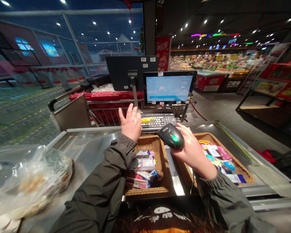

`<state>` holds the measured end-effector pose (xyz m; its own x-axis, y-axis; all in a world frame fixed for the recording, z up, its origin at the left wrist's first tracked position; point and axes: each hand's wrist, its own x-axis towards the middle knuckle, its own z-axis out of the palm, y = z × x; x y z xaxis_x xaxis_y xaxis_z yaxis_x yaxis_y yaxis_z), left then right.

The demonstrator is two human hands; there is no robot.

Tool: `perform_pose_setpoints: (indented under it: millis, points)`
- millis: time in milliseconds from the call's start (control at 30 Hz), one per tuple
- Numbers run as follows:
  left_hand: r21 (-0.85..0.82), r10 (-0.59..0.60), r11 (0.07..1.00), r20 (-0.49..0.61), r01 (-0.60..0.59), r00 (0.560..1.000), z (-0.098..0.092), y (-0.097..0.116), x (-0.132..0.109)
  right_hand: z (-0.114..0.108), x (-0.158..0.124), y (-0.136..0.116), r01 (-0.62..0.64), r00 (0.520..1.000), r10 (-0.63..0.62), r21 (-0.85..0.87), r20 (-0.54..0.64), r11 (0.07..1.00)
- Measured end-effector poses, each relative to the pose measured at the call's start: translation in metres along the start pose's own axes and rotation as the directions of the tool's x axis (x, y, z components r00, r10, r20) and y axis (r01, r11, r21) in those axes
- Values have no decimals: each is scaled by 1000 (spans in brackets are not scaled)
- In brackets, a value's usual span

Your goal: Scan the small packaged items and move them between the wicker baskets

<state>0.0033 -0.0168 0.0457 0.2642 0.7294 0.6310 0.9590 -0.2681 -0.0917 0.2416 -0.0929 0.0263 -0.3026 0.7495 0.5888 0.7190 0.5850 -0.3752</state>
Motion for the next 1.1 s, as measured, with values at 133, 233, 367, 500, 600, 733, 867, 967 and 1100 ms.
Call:
perform_pose_setpoints:
  millis: [133,233,367,500,600,733,867,967,1100]
  points:
    - [7,12,1000,9,-12,1000,2,-2,0,1,0,0,-4,1000,3,-10,-14,1000]
    - [14,15,1000,15,-16,1000,4,-3,-1,1,2,2,0,999,0,-15,-35,1000]
    - [22,36,999,32,-37,999,6,-5,-3,3,4,6,10,998,-11,-14,-59,1000]
    - [16,41,999,48,-42,998,10,-8,-8,9,4,11,0,999,-1,-22,-43,1000]
    - [5,46,999,67,-46,997,14,-10,-12,15,4,16,-6,1000,5,-21,-18,1000]
    - [2,60,998,110,-61,992,23,-13,-20,23,6,22,-29,1000,29,-15,-5,999]
    - [25,92,995,179,-98,980,35,-15,-32,31,7,29,-64,998,64,16,3,998]
    - [34,130,989,267,-144,955,46,-16,-45,38,5,35,-91,996,91,25,18,996]
    - [29,157,983,385,-182,910,62,-18,-65,45,2,40,-110,992,109,22,57,994]
